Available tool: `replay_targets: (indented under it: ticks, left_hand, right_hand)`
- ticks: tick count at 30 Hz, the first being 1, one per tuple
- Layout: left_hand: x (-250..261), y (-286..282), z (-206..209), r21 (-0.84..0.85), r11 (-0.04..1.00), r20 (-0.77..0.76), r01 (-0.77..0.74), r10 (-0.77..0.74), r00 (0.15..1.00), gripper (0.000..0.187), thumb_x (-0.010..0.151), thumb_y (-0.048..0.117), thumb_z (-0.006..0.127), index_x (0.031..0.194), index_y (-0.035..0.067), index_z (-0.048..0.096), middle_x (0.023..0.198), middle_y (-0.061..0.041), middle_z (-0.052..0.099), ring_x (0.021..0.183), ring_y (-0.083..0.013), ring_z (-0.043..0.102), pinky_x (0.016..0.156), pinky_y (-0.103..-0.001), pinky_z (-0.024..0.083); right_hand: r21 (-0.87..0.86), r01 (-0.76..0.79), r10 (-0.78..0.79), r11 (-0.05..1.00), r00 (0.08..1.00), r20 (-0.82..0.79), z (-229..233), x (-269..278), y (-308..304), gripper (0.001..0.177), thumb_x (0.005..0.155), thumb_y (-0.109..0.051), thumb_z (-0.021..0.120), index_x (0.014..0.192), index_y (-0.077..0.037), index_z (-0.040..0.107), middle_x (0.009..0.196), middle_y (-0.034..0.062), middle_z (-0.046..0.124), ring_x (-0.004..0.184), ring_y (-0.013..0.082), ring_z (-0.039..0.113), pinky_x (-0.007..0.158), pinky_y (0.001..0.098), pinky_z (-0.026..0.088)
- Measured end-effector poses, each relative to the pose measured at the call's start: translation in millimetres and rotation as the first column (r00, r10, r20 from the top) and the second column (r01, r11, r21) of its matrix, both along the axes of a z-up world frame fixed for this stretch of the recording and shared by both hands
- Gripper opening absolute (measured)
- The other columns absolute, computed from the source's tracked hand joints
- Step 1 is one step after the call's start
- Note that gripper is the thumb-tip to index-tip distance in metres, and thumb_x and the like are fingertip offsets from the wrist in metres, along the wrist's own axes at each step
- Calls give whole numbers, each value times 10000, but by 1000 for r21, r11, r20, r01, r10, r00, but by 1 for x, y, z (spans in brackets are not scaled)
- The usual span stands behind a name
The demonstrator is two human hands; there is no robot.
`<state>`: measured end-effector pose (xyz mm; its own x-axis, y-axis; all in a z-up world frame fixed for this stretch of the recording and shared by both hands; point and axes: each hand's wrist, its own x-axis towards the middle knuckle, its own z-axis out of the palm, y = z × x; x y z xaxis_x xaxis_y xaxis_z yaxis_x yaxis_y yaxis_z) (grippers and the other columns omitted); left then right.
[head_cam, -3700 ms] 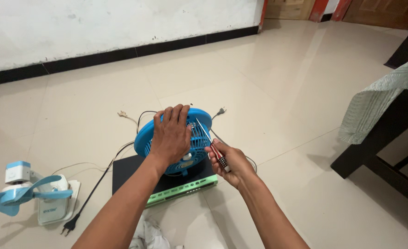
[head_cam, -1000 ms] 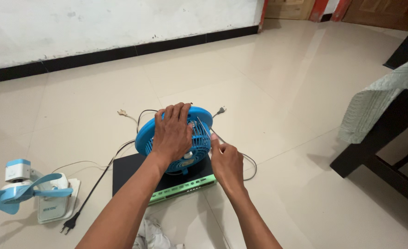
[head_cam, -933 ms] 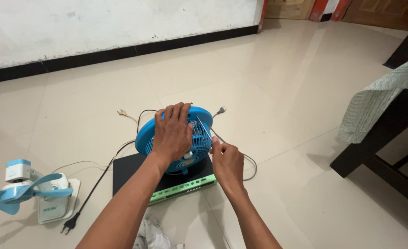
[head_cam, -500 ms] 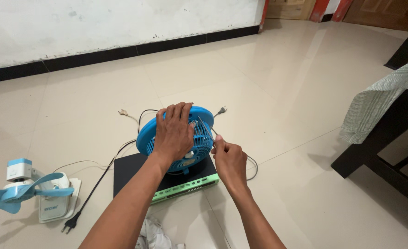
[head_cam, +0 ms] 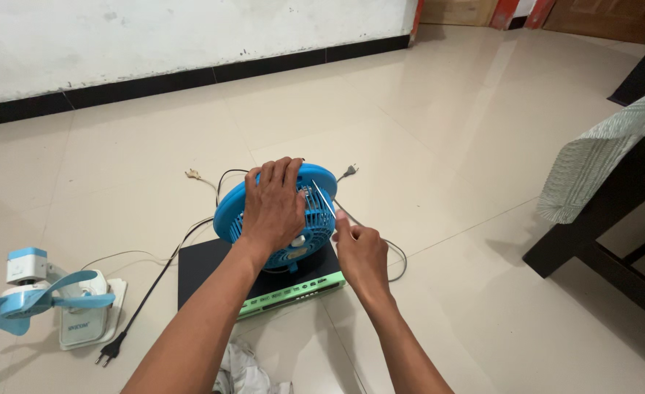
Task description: The person sits on the floor and uses a screwdriver to unscrew the screws on the back of a blue portable fan. They remove the screws one by one and place them on the floor.
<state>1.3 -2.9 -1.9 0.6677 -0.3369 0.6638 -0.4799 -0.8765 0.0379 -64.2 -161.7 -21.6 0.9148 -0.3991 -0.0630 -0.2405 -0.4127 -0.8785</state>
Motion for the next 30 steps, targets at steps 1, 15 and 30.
replay_targets:
  ticks: [1, 15, 30]
  left_hand:
    - [0, 0, 0, -4, 1000, -4, 1, -1, 1000, 541, 911, 229, 611, 1408, 66, 474, 1372, -102, 525, 1301, -257, 449, 1105, -474, 279]
    - [1, 0, 0, 12, 1000, 27, -2, 2, 1000, 543, 908, 235, 611, 1403, 58, 473, 1359, -108, 528, 1288, -265, 456, 1095, -476, 284]
    - [3, 3, -1, 3, 1000, 13, 25, -25, 1000, 556, 908, 205, 632, 1441, 119, 499, 1377, -129, 511, 1299, -299, 450, 1098, -515, 278]
  right_hand:
    - [36, -3, 2, 999, 1000, 21, 0, 0, 1, 550, 955, -523, 611, 764, -32, 768, 712, 123, 746, 711, 223, 736, 720, 362, 551]
    - [-110, 48, -37, 993, 994, 101, 0, -7, 4, 444, 922, -508, 660, 924, -69, 729, 883, 154, 755, 847, 328, 716, 776, 436, 541]
    - [-19, 1, 3, 1000, 971, 238, -10, -33, -4, 379, 951, -404, 620, 929, -38, 715, 920, 118, 755, 905, 271, 735, 823, 404, 551]
